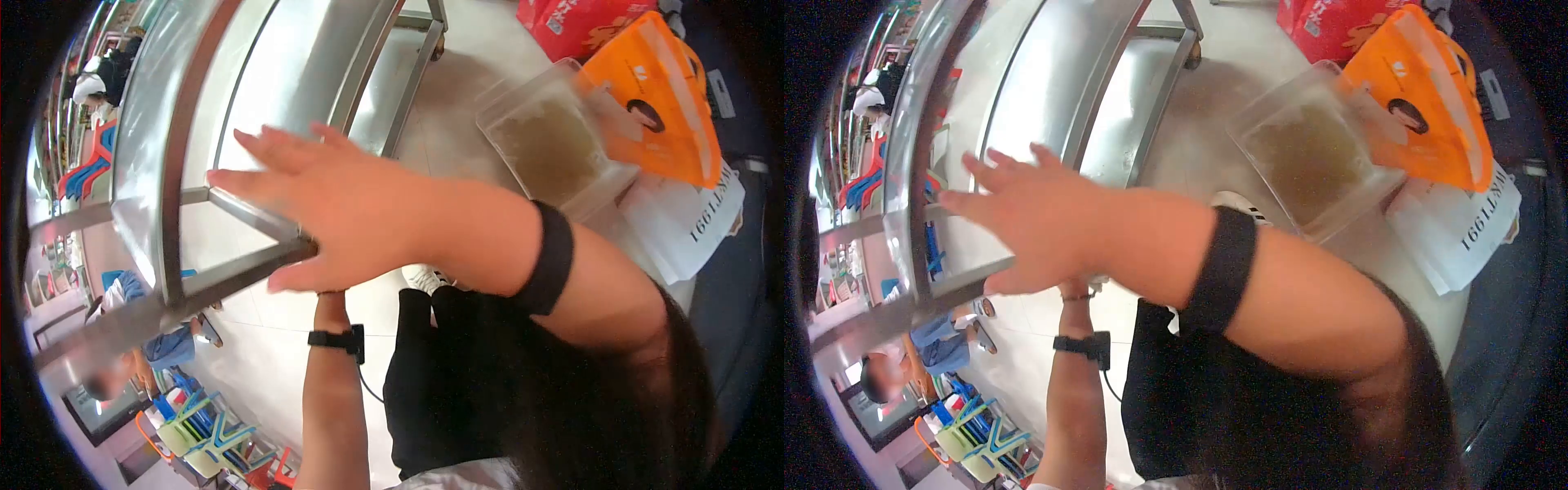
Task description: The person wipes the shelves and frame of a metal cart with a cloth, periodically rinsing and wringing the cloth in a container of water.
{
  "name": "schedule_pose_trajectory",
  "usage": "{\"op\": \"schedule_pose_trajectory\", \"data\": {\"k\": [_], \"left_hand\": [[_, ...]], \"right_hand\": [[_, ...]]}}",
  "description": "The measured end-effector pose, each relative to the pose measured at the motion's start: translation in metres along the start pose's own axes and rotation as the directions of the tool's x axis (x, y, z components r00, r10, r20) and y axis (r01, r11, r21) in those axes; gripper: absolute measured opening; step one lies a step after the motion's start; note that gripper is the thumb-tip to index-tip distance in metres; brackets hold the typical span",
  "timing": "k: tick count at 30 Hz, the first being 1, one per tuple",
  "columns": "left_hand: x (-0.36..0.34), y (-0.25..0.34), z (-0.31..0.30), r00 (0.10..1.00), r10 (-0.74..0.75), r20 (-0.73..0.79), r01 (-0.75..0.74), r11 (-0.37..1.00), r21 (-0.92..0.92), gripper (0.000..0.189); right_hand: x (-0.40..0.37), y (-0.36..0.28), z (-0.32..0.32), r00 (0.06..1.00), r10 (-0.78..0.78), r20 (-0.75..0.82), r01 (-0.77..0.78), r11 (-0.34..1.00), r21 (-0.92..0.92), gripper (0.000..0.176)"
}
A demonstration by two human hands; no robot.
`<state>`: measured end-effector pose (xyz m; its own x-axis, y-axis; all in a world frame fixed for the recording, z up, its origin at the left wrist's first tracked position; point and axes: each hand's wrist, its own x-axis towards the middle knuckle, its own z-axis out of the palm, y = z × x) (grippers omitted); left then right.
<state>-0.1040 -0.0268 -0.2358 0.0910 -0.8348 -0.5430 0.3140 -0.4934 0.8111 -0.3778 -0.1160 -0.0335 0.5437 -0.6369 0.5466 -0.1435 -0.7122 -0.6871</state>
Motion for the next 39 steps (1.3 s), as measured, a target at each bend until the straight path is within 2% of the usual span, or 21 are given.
{"op": "schedule_pose_trajectory", "data": {"k": [3,7,8,10,12,14,15,16,18,19,21,24,26,28,30,32,34,36,37,38,39], "left_hand": [[-0.012,0.013,0.034,0.938,0.341,-0.063,-0.246,0.782,0.573,0.033],[-0.030,0.030,0.075,0.877,0.478,-0.048,-0.266,0.565,0.781,0.029],[-0.037,0.036,0.080,0.863,0.502,-0.052,-0.266,0.540,0.798,0.028],[-0.055,0.047,0.083,0.830,0.552,-0.081,-0.266,0.520,0.812,0.026],[-0.075,0.058,0.078,0.795,0.585,-0.160,-0.256,0.562,0.786,0.025],[-0.104,0.067,0.062,0.827,0.497,-0.262,-0.215,0.711,0.670,0.026],[-0.097,0.049,0.038,0.837,0.451,-0.308,-0.219,0.793,0.568,0.027],[-0.110,0.056,0.037,0.821,0.464,-0.333,-0.232,0.803,0.549,0.027],[-0.135,0.067,0.040,0.734,0.577,-0.359,-0.048,0.571,0.820,0.022],[-0.143,0.068,0.035,0.679,0.622,-0.390,-0.069,0.584,0.809,0.020],[-0.154,0.074,0.034,0.630,0.618,-0.470,-0.043,0.632,0.773,0.019],[-0.163,0.077,0.023,0.565,0.638,-0.524,-0.018,0.644,0.765,0.019],[-0.164,0.085,0.015,0.530,0.671,-0.518,-0.021,0.621,0.784,0.020],[-0.165,0.101,0.004,0.882,0.290,-0.372,0.007,0.782,0.624,0.023],[-0.158,0.110,0.004,0.849,0.369,-0.378,-0.042,0.760,0.649,0.025],[-0.159,0.136,0.011,0.709,0.560,-0.429,-0.107,0.686,0.720,0.023],[-0.151,0.156,0.009,0.725,0.538,-0.430,-0.096,0.697,0.710,0.025],[-0.143,0.174,0.012,0.523,0.768,-0.369,-0.265,0.558,0.786,0.033],[-0.142,0.188,0.017,0.529,0.769,-0.359,-0.252,0.546,0.799,0.037],[-0.141,0.202,0.024,0.537,0.768,-0.350,-0.235,0.534,0.812,0.042],[-0.138,0.214,0.031,0.501,0.803,-0.323,-0.309,0.515,0.800,0.044]], "right_hand": [[0.015,-0.056,0.009,0.998,-0.048,-0.042,0.053,0.989,0.139,0.077],[0.036,-0.095,0.018,0.997,-0.010,-0.073,0.032,0.955,0.296,0.079],[0.042,-0.101,0.019,0.996,0.051,-0.067,-0.021,0.919,0.394,0.079],[0.053,-0.111,0.026,0.941,0.206,-0.268,-0.133,0.955,0.266,0.078],[0.069,-0.097,0.030,0.927,0.107,-0.360,-0.041,0.981,0.189,0.078],[0.081,-0.106,0.030,0.936,0.252,-0.247,-0.161,0.927,0.338,0.077],[0.088,-0.100,0.040,0.922,0.151,-0.357,-0.114,0.986,0.122,0.066],[0.095,-0.101,0.042,0.935,0.121,-0.333,-0.086,0.989,0.118,0.066],[0.099,-0.101,0.037,0.926,0.211,-0.313,-0.210,0.977,0.037,0.052],[0.104,-0.107,0.034,0.937,0.187,-0.296,-0.185,0.982,0.034,0.052],[0.109,-0.111,0.023,0.889,0.405,-0.214,-0.424,0.904,-0.052,0.042],[0.110,-0.093,0.021,0.938,0.261,-0.230,-0.313,0.921,-0.232,0.043],[0.105,-0.097,0.016,0.923,0.296,-0.246,-0.358,0.894,-0.268,0.044],[0.093,-0.104,0.007,0.902,0.335,-0.273,-0.412,0.858,-0.307,0.046],[0.081,-0.108,-0.003,0.897,0.321,-0.305,-0.414,0.852,-0.321,0.052],[0.072,-0.117,-0.012,0.855,0.390,-0.341,-0.497,0.804,-0.327,0.053],[0.058,-0.113,-0.020,0.802,0.459,-0.383,-0.583,0.742,-0.331,0.054],[0.041,-0.094,-0.023,0.797,0.144,-0.586,-0.450,0.790,-0.418,0.060],[0.035,-0.091,-0.020,0.697,0.170,-0.697,-0.507,0.805,-0.310,0.054],[0.032,-0.091,-0.021,0.694,0.174,-0.698,-0.513,0.800,-0.311,0.054],[0.030,-0.092,-0.023,0.642,0.359,-0.678,-0.492,0.871,-0.005,0.047]]}}
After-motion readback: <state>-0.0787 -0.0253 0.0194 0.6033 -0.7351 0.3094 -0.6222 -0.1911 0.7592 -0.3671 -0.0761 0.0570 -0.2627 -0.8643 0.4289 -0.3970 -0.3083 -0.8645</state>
